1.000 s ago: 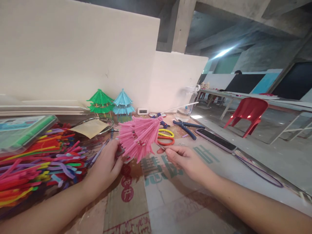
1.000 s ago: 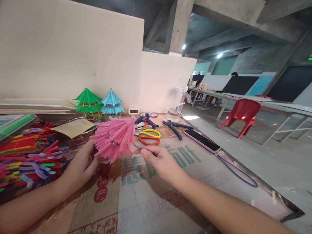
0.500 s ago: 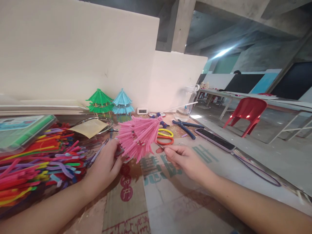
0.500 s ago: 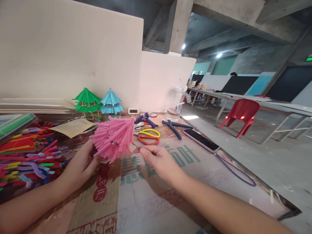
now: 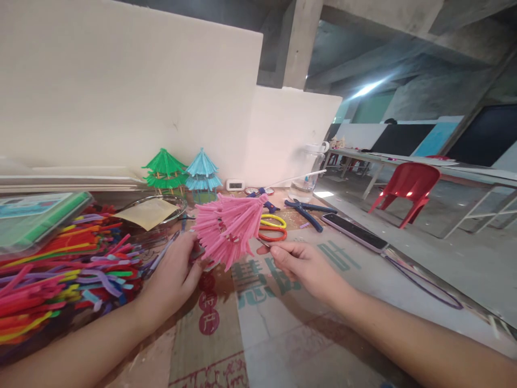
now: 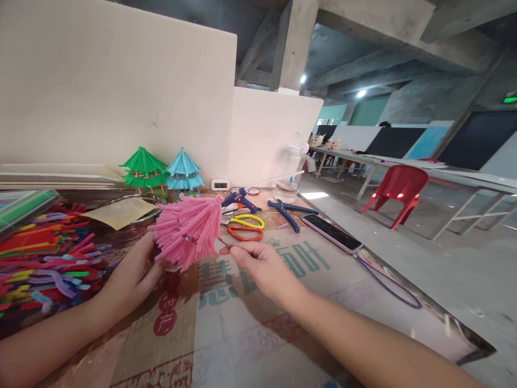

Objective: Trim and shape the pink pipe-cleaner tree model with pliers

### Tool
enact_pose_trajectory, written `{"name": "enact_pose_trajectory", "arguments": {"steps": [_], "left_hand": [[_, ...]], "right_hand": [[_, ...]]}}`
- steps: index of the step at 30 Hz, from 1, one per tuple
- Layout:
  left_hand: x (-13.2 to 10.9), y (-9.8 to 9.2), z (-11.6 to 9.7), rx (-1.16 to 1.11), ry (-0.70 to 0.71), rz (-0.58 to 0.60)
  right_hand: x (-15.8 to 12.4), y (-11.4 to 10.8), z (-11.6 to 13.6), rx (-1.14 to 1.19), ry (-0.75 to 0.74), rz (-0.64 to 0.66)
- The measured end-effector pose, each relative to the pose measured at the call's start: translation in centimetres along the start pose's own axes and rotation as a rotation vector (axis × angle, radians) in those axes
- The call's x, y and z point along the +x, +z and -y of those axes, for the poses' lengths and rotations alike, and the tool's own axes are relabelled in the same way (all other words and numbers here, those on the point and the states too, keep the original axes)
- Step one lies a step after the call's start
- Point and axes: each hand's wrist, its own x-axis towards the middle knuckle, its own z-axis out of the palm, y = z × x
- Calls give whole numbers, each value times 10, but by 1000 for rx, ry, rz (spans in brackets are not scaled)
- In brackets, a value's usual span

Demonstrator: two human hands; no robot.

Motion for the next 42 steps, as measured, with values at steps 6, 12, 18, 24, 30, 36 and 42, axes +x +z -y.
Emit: {"name": "enact_pose_trajectory", "arguments": {"steps": [6,12,18,24,30,36,42], "left_hand": [[0,0,-1,5,-12,1],[0,0,1,2,-4,1],[-1,1,1,-5,-8,-3],[0,1,1,11,-13,-5],[0,1,1,-11,-14,1],[0,0,0,-11,-13,-2],[0,0,-2,-16,-12,0]], "right_hand": [[-1,0,-1,-8,2,23],[0,0,-4,-7,36,29],[0,0,-3,-6,-2,10],[-1,0,-2,-32,-6,8],[0,1,-3,18,24,32],[-1,0,-3,9,24,24],[0,1,-2,4,40,4]]}}
